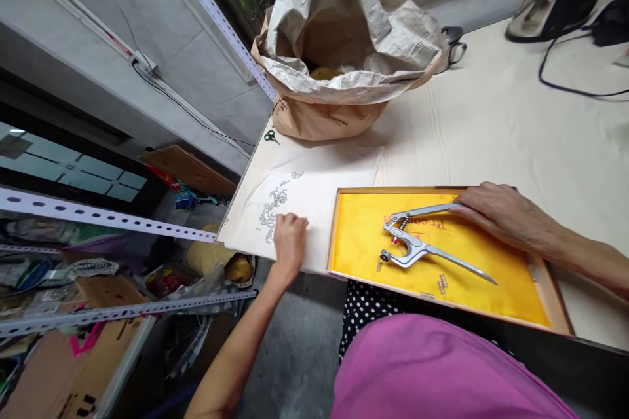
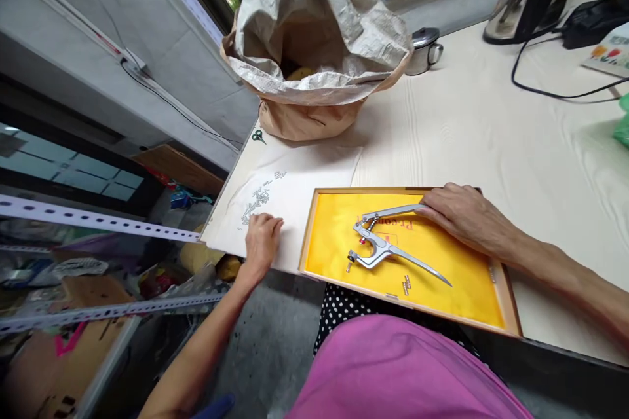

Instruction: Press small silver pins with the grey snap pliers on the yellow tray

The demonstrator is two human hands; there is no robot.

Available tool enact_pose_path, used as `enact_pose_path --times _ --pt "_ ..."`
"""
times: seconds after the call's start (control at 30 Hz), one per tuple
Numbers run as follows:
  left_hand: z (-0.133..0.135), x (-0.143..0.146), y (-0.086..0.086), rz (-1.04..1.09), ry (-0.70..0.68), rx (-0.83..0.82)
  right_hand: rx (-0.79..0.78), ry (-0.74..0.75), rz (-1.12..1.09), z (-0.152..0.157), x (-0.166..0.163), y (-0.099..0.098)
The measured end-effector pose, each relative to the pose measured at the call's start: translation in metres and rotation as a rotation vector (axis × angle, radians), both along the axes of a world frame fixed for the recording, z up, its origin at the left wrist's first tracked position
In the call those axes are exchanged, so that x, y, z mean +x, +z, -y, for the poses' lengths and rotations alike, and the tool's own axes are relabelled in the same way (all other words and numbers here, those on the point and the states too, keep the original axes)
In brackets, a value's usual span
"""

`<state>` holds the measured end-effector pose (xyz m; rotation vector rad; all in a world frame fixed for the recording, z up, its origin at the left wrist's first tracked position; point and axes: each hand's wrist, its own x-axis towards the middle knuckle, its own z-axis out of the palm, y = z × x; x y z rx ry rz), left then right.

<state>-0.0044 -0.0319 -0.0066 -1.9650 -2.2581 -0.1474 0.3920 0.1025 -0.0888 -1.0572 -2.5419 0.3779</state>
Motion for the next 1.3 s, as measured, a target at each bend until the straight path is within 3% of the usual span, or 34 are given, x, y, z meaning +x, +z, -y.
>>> enact_pose_path --times 0.1,0.2,0.33,0.47,0.53,0.63,0.73,0.87,1.07,1.3 --pt "0.011 -0.036 -0.009 -0.110 0.076 -0.211 0.008 0.002 -0.020 0.003 0.002 -0.006" --pt "0.016 -0.047 -0.019 -0.161 0.065 -0.306 0.027 -0.011 -0.007 0.006 0.000 -0.005" --pt "0.013 -0.050 -0.025 -0.140 0.092 -0.319 0.043 -0.019 0.035 0.011 -0.003 0.004" --pt "0.006 -0.048 -0.016 -0.051 0.084 -0.240 0.105 -0.022 0.084 0.015 -0.008 0.015" --pt "0.003 -0.036 -0.008 0.082 0.075 -0.141 0.131 -0.022 0.088 0.016 -0.013 0.019" --pt "0.000 0.000 0.005 0.467 0.076 -0.073 0.152 0.005 0.083 0.017 -0.022 0.026" --pt "0.001 0.047 0.006 0.887 0.072 -0.205 0.168 0.030 0.069 0.017 -0.032 0.035" --pt "0.004 0.084 -0.013 1.162 0.166 -0.333 0.175 0.047 0.079 0.015 -0.041 0.044" --pt "0.005 0.089 -0.032 1.246 0.246 -0.347 0.164 0.057 0.106 0.013 -0.042 0.045" --pt "0.003 0.092 -0.034 1.064 0.143 -0.357 0.129 0.066 0.059 0.013 -0.041 0.037"
